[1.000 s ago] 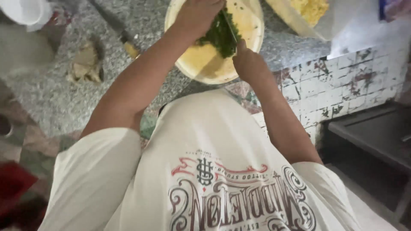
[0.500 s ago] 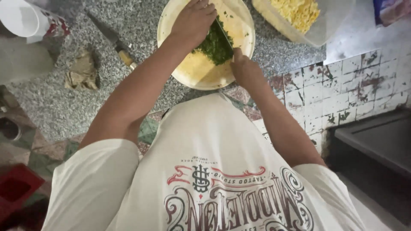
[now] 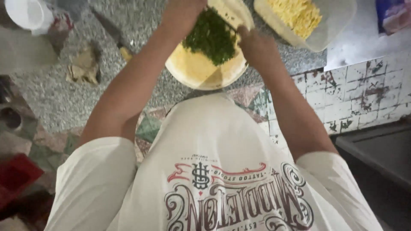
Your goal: Peeling garlic and finely chopping cilantro into a bowl of ingredients using a knife.
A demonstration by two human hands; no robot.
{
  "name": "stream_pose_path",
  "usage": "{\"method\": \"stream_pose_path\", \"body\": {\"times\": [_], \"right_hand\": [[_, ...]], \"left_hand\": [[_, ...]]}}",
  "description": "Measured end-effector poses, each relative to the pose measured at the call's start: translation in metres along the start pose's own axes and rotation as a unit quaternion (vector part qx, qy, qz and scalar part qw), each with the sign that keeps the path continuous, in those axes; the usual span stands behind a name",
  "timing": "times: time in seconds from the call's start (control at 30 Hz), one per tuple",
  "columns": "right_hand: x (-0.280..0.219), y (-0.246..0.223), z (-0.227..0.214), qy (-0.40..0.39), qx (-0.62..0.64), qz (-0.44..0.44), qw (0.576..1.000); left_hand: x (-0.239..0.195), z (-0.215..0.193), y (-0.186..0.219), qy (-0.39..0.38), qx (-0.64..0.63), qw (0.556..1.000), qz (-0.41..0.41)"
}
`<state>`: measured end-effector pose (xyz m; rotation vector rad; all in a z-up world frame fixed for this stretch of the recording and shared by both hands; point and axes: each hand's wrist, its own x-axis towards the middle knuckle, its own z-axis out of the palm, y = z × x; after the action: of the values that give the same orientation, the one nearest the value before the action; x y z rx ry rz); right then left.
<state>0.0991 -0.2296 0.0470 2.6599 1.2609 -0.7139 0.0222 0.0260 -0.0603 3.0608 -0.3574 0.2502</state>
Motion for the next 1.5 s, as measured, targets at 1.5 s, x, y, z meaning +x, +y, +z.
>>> {"method": "stream_pose_path", "body": {"times": [1.5], "right_hand": [[-0.024, -0.112, 0.038, -0.086, 0.057, 0.04, 0.994]], "left_hand": [[-0.066, 0.05, -0.026, 0.111, 0.037, 0.991, 0.061]]}}
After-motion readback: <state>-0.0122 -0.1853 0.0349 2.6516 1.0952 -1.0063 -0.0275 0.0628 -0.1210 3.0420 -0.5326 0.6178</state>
